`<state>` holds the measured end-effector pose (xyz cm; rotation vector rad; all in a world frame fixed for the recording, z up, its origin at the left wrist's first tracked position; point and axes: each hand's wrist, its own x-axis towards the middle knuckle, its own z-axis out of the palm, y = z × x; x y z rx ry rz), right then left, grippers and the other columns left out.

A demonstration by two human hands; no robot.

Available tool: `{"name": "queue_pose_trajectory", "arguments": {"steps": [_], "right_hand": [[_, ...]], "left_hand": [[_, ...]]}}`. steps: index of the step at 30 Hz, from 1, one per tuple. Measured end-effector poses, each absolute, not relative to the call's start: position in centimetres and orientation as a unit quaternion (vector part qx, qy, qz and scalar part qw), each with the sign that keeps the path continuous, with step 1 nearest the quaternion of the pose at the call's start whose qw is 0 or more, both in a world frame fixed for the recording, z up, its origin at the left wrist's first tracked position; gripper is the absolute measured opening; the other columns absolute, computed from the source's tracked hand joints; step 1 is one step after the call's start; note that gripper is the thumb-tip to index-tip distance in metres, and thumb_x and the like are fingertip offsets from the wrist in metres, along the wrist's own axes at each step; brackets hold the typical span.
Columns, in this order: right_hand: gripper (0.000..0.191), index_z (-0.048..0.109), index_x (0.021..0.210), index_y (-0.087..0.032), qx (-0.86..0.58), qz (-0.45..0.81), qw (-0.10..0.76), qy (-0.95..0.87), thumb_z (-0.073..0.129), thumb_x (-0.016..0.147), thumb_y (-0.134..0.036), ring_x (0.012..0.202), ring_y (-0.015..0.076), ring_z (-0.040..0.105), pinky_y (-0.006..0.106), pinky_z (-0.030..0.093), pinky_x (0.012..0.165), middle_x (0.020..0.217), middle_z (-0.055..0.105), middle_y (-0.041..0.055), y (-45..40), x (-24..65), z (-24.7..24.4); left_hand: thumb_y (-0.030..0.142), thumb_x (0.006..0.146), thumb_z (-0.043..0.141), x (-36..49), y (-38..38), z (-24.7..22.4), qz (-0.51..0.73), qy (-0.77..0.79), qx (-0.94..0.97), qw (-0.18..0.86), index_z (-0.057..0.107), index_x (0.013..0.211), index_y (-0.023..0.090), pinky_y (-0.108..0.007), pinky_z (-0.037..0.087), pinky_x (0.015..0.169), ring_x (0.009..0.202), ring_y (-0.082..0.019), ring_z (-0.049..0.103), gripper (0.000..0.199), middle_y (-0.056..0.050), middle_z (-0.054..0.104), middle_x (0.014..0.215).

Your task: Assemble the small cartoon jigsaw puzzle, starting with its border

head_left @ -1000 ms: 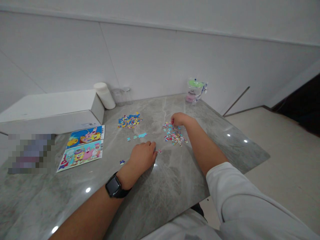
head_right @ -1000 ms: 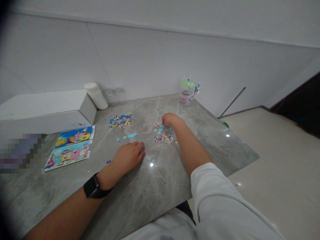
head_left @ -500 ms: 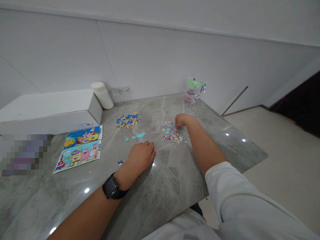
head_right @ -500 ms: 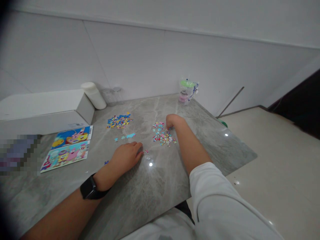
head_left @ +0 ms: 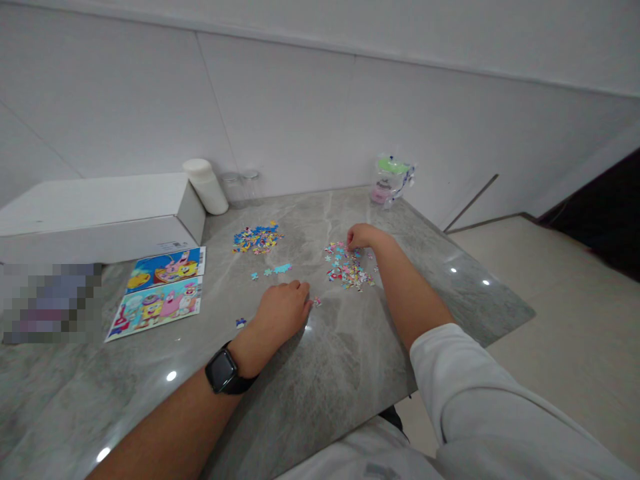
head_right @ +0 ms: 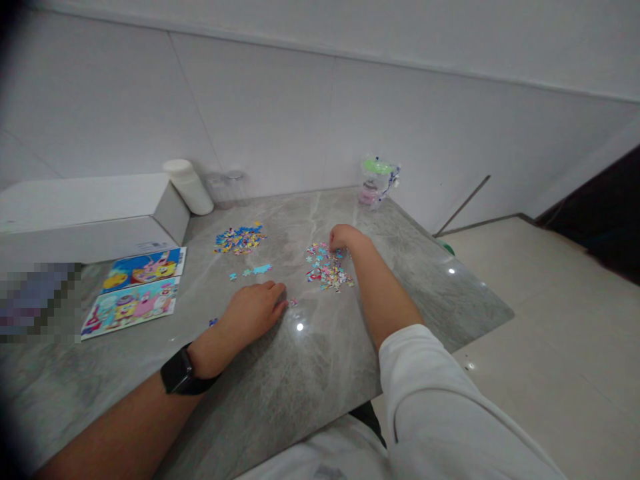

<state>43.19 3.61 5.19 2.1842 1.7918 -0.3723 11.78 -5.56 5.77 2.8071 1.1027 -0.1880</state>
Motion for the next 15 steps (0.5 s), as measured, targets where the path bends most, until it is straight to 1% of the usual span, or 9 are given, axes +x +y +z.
{"name": "queue_pose_trajectory", "arguments": {"steps": [4,7,9,13,15], "right_hand": [[0.035,0.085,0.117,-0.019,0.768,-0.115,0.153,0.612,0.077,0.087,-0.035,0.106,0.0258,0.076,0.026,0.055,0.085,0.117,0.083,0.0138,3.7,43.8,5.1],[0.035,0.084,0.118,-0.016,0.769,-0.106,0.147,0.612,0.075,0.088,-0.030,0.108,0.0278,0.076,0.028,0.054,0.087,0.119,0.081,0.0174,3.9,43.7,5.1],[0.033,0.084,0.117,-0.016,0.763,-0.110,0.137,0.622,0.074,0.088,-0.026,0.106,0.0265,0.076,0.027,0.054,0.085,0.118,0.082,0.0156,3.8,43.3,5.4],[0.032,0.083,0.120,-0.024,0.731,-0.131,0.107,0.660,0.074,0.089,-0.027,0.104,0.0203,0.076,0.021,0.051,0.081,0.119,0.083,0.0058,3.5,42.0,6.3],[0.033,0.083,0.120,-0.025,0.713,-0.145,0.100,0.679,0.076,0.088,-0.026,0.104,0.0196,0.075,0.020,0.051,0.081,0.119,0.083,0.0045,3.3,41.4,6.6]], "left_hand": [[0.035,0.105,0.053,11.8,-5.5,5.6,-0.058,0.364,0.928,0.061,0.068,0.121,0.017,-0.041,0.056,0.088,0.105,-0.031,0.074,0.028,-0.014,0.074,0.116],[0.034,0.105,0.053,11.9,-5.5,5.8,-0.066,0.368,0.925,0.061,0.068,0.120,0.017,-0.041,0.056,0.089,0.106,-0.032,0.074,0.027,-0.014,0.074,0.117],[0.034,0.105,0.053,11.9,-5.6,6.0,-0.067,0.370,0.925,0.060,0.068,0.119,0.017,-0.041,0.056,0.088,0.106,-0.032,0.074,0.027,-0.014,0.074,0.116],[0.034,0.105,0.052,11.9,-5.5,6.2,-0.066,0.366,0.926,0.059,0.068,0.120,0.017,-0.041,0.057,0.087,0.104,-0.032,0.075,0.028,-0.014,0.075,0.116],[0.034,0.105,0.052,11.8,-5.5,6.3,-0.068,0.368,0.925,0.061,0.068,0.120,0.017,-0.041,0.057,0.087,0.104,-0.032,0.075,0.028,-0.014,0.075,0.116]]}}
